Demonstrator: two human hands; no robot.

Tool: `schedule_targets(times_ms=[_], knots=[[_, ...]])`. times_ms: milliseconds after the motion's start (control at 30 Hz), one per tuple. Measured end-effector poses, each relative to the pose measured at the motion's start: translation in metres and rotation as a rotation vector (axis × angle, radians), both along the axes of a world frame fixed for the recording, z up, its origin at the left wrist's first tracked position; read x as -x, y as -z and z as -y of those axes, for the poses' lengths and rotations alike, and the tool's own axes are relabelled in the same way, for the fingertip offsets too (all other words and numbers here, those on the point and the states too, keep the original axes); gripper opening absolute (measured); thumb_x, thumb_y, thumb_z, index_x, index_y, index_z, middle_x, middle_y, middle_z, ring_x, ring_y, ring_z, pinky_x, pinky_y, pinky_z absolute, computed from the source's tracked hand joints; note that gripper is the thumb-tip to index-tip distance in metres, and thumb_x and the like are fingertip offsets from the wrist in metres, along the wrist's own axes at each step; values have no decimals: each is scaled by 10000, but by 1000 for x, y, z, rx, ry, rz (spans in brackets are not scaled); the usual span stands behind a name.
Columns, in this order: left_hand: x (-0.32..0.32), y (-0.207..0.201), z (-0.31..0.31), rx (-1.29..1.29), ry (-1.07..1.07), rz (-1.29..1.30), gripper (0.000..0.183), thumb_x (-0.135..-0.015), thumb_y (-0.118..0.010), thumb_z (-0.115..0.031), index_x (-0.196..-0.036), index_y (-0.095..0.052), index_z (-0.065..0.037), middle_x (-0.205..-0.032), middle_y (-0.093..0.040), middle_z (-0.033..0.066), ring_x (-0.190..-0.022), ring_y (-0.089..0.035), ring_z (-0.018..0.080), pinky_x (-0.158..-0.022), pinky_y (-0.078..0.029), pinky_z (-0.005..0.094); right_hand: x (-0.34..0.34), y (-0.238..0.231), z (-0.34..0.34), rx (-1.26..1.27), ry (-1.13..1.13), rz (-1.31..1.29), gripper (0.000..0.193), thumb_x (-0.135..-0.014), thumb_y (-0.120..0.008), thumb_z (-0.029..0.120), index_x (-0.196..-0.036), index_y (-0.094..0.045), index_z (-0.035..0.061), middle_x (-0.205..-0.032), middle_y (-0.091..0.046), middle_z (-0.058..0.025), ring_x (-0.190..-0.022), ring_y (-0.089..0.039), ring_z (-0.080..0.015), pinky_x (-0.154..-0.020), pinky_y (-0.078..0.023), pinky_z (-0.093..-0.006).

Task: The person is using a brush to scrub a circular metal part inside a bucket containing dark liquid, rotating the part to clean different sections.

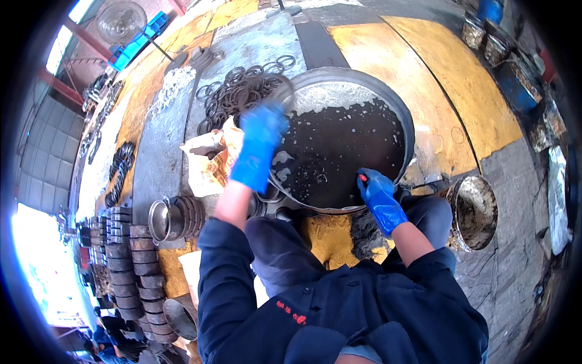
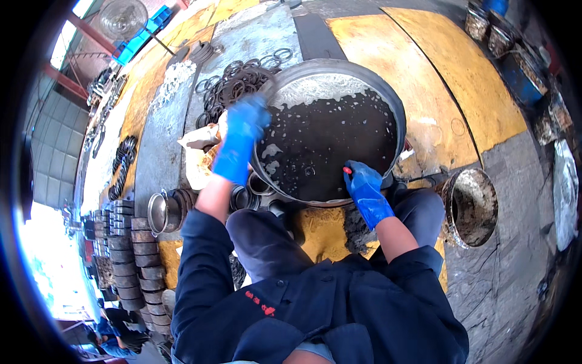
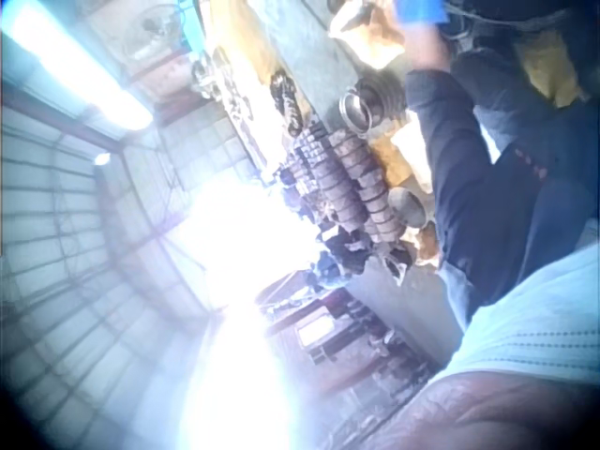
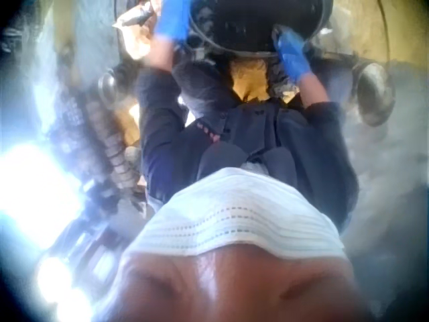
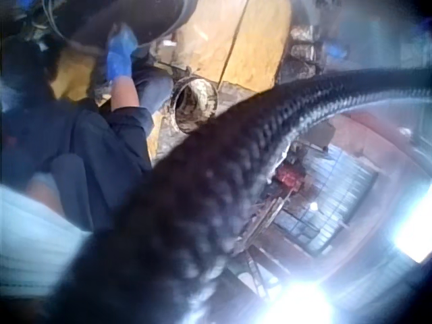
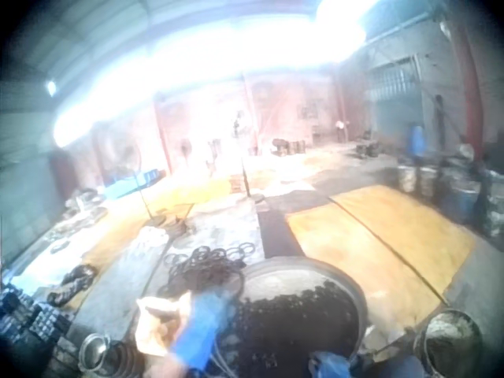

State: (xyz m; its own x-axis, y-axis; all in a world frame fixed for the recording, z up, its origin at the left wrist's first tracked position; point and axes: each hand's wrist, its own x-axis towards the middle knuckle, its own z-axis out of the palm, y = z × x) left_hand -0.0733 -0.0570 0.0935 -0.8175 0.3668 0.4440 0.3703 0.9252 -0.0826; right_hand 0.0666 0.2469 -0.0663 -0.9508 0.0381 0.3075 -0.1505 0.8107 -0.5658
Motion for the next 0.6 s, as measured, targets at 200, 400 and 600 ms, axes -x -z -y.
schedule_targets(times_ms=[200, 400, 600], knots=[[28, 5, 17, -271, 165, -187, 252, -834, -652, -267, -1040, -678, -126, -832, -684, 147, -758, -667, 361, -682, -536, 468, -1, -7, 3, 0, 8, -69, 172, -829, -690, 226, -972, -716, 133, -893, -712, -101, -819, -686, -332, -729, -545, -436], [-10, 131, -21, -342, -185, 646, 646, -768, -764, -388, -1299, -586, -67, -1262, -645, 167, -1168, -604, 368, -1001, -477, 437, -4, -9, 1, -36, -36, -29, 186, -824, -692, 202, -990, -707, 118, -865, -699, -107, -796, -679, -337, -706, -539, -434], [9, 174, -32, -479, -434, 766, 852, -676, -838, -434, -1348, -533, -9, -1315, -595, 238, -1210, -588, 381, -1010, -473, 452, -9, -5, -3, 7, -28, -30, 214, -801, -709, 171, -1003, -699, 99, -903, -700, -112, -814, -679, -344, -716, -542, -432]])
